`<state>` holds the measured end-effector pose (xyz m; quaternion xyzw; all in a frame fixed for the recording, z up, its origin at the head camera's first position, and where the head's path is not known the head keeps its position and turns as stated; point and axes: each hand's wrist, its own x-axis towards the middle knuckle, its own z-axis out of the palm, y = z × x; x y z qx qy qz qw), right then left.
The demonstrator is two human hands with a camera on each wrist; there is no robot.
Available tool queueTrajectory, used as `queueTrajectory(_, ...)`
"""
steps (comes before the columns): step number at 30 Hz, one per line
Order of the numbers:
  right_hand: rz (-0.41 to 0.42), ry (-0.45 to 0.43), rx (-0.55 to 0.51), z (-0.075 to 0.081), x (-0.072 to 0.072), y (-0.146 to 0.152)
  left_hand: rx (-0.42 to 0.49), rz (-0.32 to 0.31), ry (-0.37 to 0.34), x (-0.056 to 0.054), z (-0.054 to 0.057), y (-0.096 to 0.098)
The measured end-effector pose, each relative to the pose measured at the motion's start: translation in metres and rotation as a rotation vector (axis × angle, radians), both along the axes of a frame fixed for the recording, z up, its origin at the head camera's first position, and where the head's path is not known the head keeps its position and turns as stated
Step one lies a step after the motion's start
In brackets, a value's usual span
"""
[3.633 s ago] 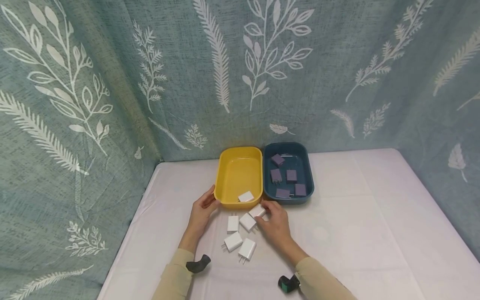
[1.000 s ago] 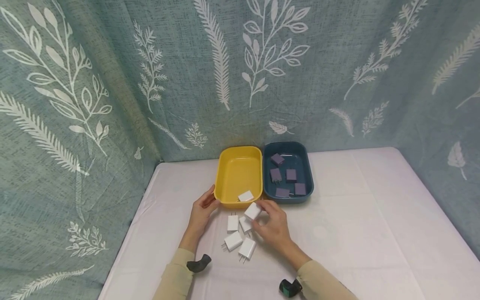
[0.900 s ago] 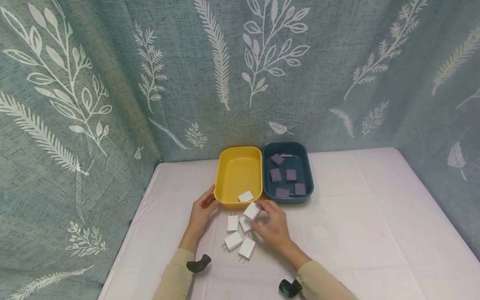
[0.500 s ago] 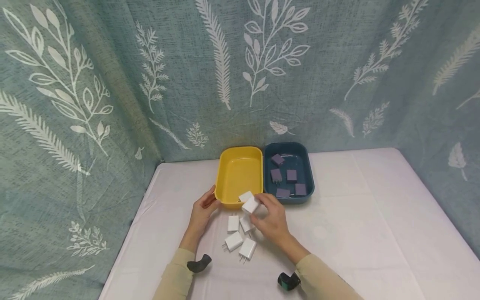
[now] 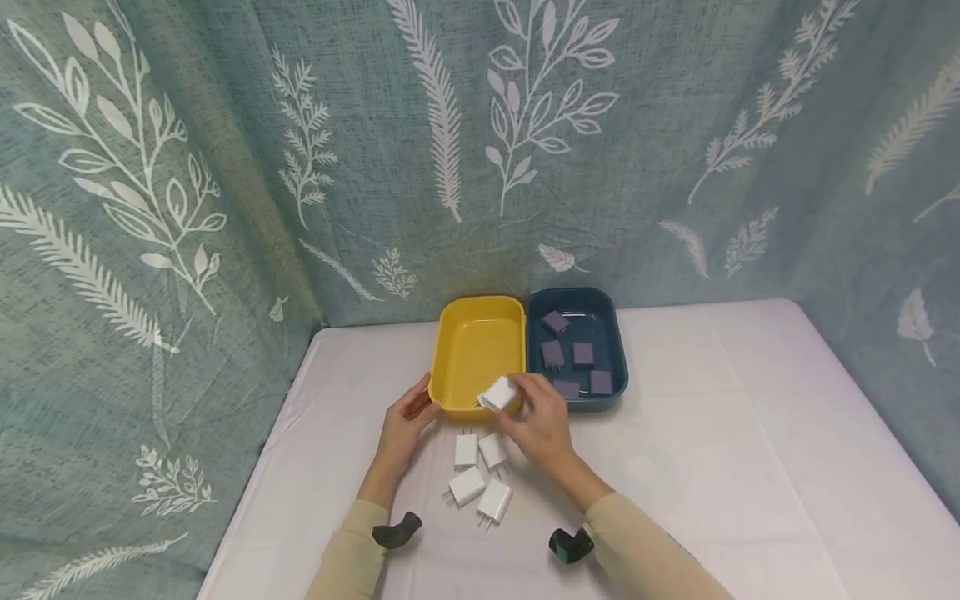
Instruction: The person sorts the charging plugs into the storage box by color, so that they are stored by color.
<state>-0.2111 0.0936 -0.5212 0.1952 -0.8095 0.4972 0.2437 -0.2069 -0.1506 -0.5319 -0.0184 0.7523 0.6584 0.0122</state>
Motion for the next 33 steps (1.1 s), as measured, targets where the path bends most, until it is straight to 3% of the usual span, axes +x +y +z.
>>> queueTrajectory(18, -0.039, -0.128, -0.008, 0.007, -0.020, -0.009, -0.025, 0.006, 0.021, -0.001, -0.002, 0.001)
queueTrajectory(33, -0.043, -0.163, -0.040, 0.016, -0.039, -0.014, -0.032, 0.026, -0.004, -0.002, -0.001, 0.006)
